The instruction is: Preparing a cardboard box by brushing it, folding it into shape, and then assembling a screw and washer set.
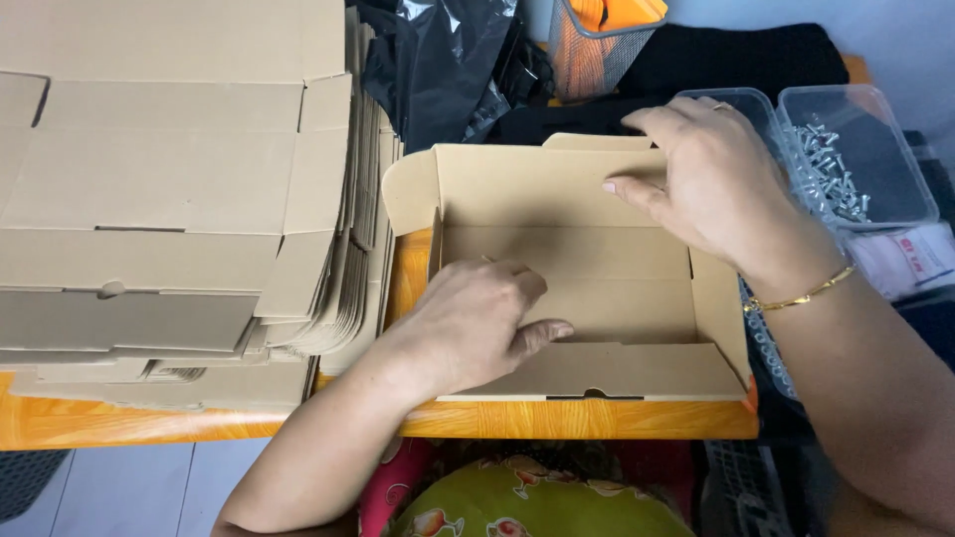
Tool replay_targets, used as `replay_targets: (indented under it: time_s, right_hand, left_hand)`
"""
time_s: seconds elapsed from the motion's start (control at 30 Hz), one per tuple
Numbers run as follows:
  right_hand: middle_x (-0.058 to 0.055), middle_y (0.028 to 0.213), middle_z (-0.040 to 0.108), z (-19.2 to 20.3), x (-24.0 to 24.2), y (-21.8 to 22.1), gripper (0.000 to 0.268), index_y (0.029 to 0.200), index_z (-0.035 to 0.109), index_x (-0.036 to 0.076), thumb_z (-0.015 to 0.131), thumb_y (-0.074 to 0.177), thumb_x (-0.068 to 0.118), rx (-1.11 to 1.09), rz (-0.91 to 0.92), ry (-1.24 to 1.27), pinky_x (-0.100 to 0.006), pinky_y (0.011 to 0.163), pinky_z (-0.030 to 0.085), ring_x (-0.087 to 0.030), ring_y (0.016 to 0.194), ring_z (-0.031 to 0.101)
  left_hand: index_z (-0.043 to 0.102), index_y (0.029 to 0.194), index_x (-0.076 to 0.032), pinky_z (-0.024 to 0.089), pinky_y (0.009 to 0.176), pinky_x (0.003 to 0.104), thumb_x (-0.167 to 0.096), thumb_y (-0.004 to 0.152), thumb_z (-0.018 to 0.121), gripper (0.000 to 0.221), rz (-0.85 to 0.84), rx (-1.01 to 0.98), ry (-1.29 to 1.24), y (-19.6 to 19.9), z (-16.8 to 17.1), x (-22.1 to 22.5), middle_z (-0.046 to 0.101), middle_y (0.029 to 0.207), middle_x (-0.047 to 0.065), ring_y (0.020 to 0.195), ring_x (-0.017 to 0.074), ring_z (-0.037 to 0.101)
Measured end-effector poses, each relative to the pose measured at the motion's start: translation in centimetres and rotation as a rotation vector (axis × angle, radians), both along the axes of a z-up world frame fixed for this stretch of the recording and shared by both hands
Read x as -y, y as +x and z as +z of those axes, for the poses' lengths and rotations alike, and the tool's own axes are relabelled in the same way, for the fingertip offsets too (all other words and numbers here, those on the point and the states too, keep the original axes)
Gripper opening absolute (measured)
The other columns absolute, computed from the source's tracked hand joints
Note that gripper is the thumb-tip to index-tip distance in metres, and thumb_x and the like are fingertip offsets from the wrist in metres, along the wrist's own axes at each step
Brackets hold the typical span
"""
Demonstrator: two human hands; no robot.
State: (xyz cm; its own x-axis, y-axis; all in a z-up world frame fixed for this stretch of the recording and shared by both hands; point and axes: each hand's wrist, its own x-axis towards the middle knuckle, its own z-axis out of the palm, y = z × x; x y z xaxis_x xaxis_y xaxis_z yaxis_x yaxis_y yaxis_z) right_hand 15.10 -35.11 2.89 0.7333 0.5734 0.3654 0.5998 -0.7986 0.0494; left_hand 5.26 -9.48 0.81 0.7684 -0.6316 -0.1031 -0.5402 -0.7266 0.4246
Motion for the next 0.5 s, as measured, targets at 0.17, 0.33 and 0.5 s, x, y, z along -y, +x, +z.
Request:
replay_targets:
  time_s: [0.17,0.33,0.5]
  right_hand:
    - [-0.015,0.093,0.065,-0.3,1.2,-0.3,0.020,0.103,0.060,0.001,0.074,0.094,0.012,-0.155,-0.087,0.004,-0.049,0.078,0.051,-0.035,0.080,0.063]
    - [-0.006,0.071,0.051,0.7,0.5,-1.8,0.039,0.070,0.045,0.006,0.069,0.100,0.005,-0.241,-0.052,0.056,-0.039,0.061,0.040,-0.023,0.061,0.048]
    - [-0.021,0.109,0.069,-0.6,0.6,-1.9,0.049,0.136,0.066,-0.003,0.072,0.093,0.019,-0.211,-0.151,-0.057,-0.051,0.094,0.053,-0.042,0.103,0.064]
  left_hand:
    - [0.063,0.085,-0.006,0.055,0.072,0.048,-0.029,0.098,0.072,0.028,0.132,0.416,-0.215,1.2,-1.3,-1.1,0.064,0.080,0.012,0.069,0.0346,0.063]
    - [0.064,0.091,-0.007,0.050,0.095,0.050,-0.018,0.092,0.070,0.012,0.241,0.658,-0.327,1.9,-2.4,-1.4,0.060,0.097,0.015,0.086,0.0431,0.058]
    - [0.065,0.081,-0.008,0.051,0.068,0.053,-0.025,0.095,0.074,0.023,0.060,0.315,-0.303,1.5,-2.2,-1.2,0.066,0.076,0.011,0.075,0.0396,0.061]
